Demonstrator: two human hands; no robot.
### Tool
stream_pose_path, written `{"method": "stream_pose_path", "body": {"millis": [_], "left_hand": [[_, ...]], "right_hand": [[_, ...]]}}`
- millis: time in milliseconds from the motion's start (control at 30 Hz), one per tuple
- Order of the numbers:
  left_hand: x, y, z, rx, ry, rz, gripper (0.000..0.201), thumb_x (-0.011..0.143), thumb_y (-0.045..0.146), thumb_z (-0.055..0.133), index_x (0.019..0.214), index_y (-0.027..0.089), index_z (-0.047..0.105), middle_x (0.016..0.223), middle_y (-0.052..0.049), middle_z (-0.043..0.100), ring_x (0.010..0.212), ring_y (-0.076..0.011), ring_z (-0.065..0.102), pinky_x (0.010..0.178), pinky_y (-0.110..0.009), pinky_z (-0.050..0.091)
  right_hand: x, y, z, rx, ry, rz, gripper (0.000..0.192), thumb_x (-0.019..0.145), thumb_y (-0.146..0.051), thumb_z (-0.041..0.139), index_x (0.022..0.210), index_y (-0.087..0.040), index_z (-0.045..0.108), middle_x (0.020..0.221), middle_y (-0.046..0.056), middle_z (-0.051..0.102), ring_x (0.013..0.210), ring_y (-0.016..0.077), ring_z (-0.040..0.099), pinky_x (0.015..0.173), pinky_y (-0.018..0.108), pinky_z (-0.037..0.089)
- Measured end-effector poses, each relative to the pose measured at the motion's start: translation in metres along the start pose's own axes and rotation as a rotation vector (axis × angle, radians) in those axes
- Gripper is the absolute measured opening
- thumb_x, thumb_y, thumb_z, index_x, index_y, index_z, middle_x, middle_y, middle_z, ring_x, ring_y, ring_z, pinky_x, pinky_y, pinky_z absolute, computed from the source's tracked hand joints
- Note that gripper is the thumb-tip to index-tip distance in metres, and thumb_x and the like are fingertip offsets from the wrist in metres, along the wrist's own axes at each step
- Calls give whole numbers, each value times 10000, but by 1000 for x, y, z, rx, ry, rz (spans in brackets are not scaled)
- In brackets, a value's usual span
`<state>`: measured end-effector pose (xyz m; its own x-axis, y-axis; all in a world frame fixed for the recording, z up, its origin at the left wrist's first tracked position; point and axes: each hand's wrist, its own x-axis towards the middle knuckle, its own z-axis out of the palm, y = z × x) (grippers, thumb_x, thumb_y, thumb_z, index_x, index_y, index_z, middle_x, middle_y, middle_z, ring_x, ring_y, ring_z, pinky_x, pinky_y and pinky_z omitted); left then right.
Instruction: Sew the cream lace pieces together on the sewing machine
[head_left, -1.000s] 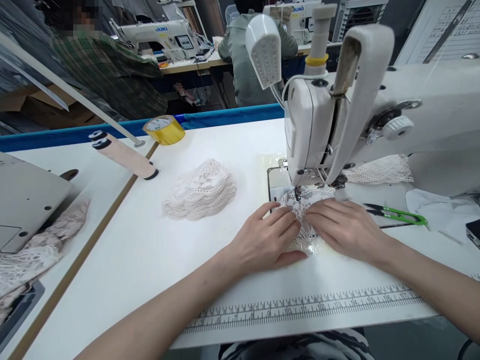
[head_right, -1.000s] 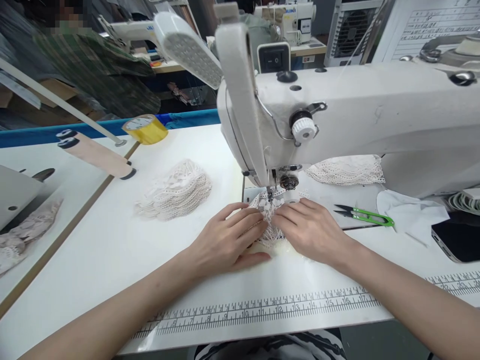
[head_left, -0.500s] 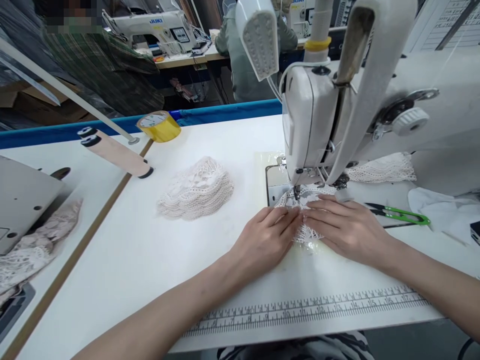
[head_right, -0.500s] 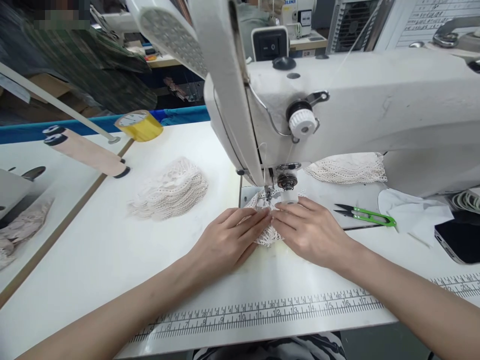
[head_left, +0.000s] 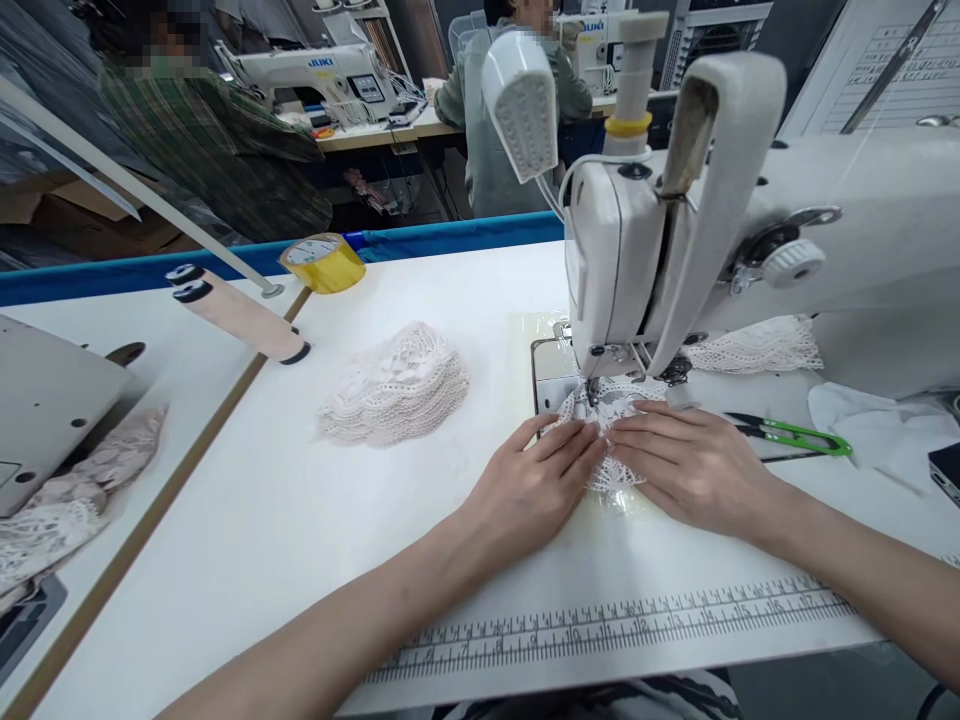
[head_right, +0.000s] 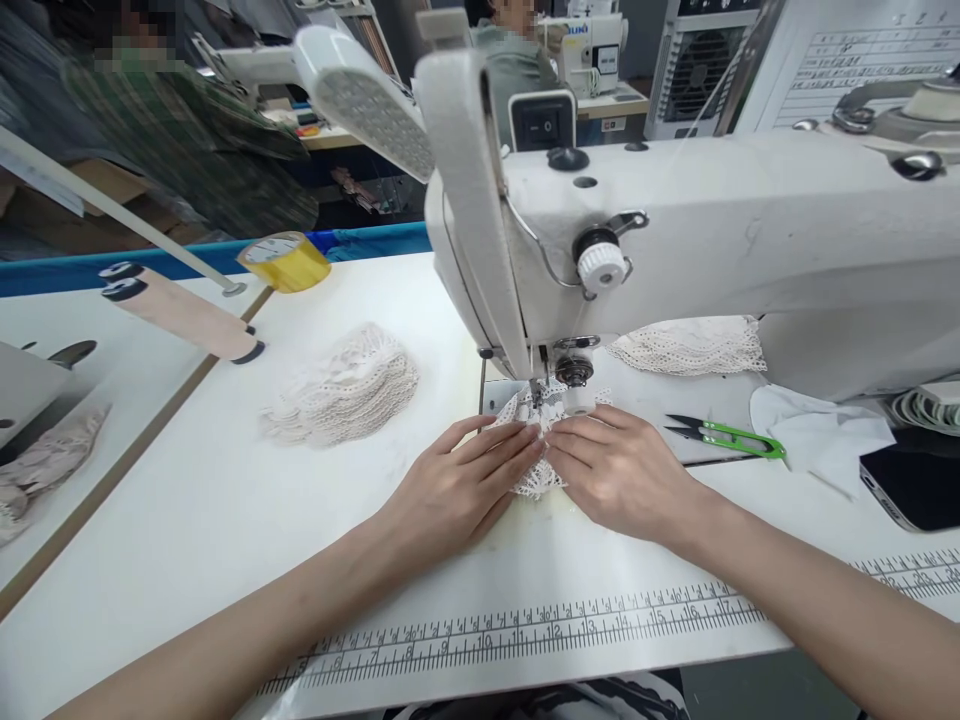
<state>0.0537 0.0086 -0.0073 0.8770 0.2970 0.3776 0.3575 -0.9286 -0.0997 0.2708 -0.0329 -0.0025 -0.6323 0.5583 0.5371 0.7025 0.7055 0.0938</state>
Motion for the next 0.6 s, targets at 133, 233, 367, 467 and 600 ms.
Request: {"method": "stream_pose_path", "body": {"millis": [133, 233, 367, 467, 600], "left_hand": [[1, -1, 1, 3, 0, -10, 335, 944, 164, 434, 1255, 113, 545, 1260, -94, 610, 1160, -189, 570, 1016, -390, 421], [2, -3, 3, 13, 16, -15, 341, 946, 159, 426, 1264, 107, 539, 1258, -95, 611, 1160, -196, 572, 1014, -397, 418], [2, -4, 6, 37, 33, -15, 330, 942, 164, 437, 1245, 97, 552, 1239, -105, 623, 1155, -202, 578, 1018, -406, 415], [2, -5, 6, 46, 44, -19, 307, 938, 158, 449, 1209, 88, 575, 1211, -112, 639, 1137, -196, 593, 1027, -404, 414], [2, -6, 4, 47, 48, -31, 295, 940, 158, 448, 1194, 103, 587, 1200, -109, 645, 1126, -192, 603, 1030, -412, 417]], "right_hand": [[0, 1, 0, -14, 1, 1, 222, 874, -96, 502, 974, -137, 697, 1017, 59, 720, 958, 190, 661, 835, 368, 557], [0, 3, 1, -36, -8, -3, 226, 882, -97, 496, 985, -121, 695, 1027, 59, 718, 970, 192, 660, 810, 359, 559], [1, 5, 2, -68, -19, 0, 245, 892, -90, 477, 1002, -125, 693, 1039, 55, 715, 978, 179, 661, 726, 328, 561], [1, 5, 4, -75, -13, 3, 232, 884, -77, 498, 1003, -119, 693, 1040, 58, 715, 986, 180, 659, 754, 330, 557], [2, 4, 5, -98, -19, -4, 224, 885, -80, 511, 998, -128, 699, 1046, 55, 713, 986, 185, 659, 812, 352, 549]]}}
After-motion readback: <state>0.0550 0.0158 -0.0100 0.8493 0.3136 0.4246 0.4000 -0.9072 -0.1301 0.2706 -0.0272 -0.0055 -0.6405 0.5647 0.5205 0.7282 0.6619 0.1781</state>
